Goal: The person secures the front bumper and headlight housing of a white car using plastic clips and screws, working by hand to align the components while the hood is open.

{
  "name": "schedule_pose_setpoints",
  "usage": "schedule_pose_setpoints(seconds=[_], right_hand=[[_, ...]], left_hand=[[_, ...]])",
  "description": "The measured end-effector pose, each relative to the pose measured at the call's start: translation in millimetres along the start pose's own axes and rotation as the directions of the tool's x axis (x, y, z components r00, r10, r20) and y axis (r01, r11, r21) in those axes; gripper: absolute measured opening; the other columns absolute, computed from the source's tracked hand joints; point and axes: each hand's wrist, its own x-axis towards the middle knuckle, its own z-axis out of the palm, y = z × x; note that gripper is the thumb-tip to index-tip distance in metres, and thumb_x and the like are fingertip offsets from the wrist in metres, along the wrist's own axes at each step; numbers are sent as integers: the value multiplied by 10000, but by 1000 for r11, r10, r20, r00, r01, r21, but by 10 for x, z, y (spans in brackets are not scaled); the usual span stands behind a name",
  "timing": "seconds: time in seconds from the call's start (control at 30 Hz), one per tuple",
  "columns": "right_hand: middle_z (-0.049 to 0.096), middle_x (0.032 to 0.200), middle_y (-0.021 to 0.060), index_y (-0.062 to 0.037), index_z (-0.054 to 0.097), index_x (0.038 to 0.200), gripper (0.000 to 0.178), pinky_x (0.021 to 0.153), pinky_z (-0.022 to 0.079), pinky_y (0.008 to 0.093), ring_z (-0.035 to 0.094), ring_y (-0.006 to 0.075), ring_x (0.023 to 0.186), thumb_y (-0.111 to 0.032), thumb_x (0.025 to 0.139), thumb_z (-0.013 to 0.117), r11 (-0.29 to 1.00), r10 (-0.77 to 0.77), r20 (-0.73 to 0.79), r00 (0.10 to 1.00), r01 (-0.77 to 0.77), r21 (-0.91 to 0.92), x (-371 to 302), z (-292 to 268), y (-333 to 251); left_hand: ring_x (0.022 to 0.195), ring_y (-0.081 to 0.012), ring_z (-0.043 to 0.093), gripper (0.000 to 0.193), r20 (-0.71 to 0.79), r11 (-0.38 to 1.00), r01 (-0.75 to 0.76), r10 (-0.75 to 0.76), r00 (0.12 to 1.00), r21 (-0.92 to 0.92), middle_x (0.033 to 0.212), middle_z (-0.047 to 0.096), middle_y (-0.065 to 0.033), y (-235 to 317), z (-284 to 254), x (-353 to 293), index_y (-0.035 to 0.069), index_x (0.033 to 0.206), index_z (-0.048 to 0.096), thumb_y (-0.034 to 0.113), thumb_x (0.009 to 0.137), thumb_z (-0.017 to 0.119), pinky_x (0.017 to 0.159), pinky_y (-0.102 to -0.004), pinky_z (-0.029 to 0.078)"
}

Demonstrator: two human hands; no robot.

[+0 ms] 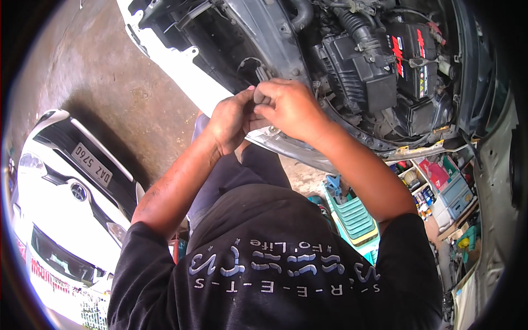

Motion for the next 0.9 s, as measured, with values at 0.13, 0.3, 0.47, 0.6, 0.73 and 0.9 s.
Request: schedule_pose_setpoints(seconds=[0.13, 0.3, 0.47, 0.6, 0.73, 0.9], right_hand=[[735, 938, 151, -31, 682, 939, 205, 813, 583, 483, 731, 387, 925, -132, 856, 839, 952, 242, 173, 955, -268, 149, 59, -138, -52], [719, 841, 126, -3, 698, 939, 175, 666, 563, 370, 715, 221, 719, -69, 861, 839, 979, -175, 63, 983, 180, -97, 43, -48, 21], [749, 912, 46, 19, 769, 1131, 154, 706, 559, 286, 681, 95, 778, -45, 1000, 720, 921, 147, 216, 965, -213, 325, 52, -170, 49], [741, 915, 45, 26, 750, 1099, 120, 763, 570, 297, 691, 118, 781, -43, 1024, 688, 882, 262, 362, 895, -374, 286, 44, -252, 344], [742, 915, 74, 2, 723, 1057, 86, 788, 572, 336, 702, 143, 809, -40, 1043, 650, 908, 336, 337, 879, -397, 130, 11, -136, 563], [759, 934, 122, -14, 724, 1026, 99, 812, 568, 374, 720, 214, 865, -20, 996, 629, 980, 197, 255, 947, -194, -35, -5, 61, 862]], left_hand=[[1158, -257, 730, 418, 24, 983, 7, -12, 1000, 182, 1260, 709, -178, -22, -119, 14, -84, 1351, 613, 260, 1176, 452, 1077, -374, 600], [1097, -228, 739, 366, 113, 987, 86, -70, 991, -136, 1259, 702, -161, -119, -81, 8, -63, 1338, 615, 223, 1158, 476, 1020, -355, 632], [965, -172, 710, 270, 5, 967, -59, 59, 998, 248, 1082, 718, -96, -120, -234, 3, -6, 1235, 689, 138, 1085, 518, 887, -312, 605], [841, -154, 675, 235, 9, 822, -62, 69, 998, 566, 910, 690, -24, -150, -324, -59, 33, 1165, 713, 88, 985, 572, 800, -307, 561], [833, -312, 768, 314, 140, -33, -136, 295, 945, 990, 961, 793, -116, -279, -142, -198, 112, 1271, 727, 225, 979, 702, 771, -431, 601], [803, -324, 755, 149, 489, -349, -354, 473, 733, 868, 811, 719, -96, -825, -358, 43, 134, 1078, 686, 256, 996, 706, 695, -475, 601]])
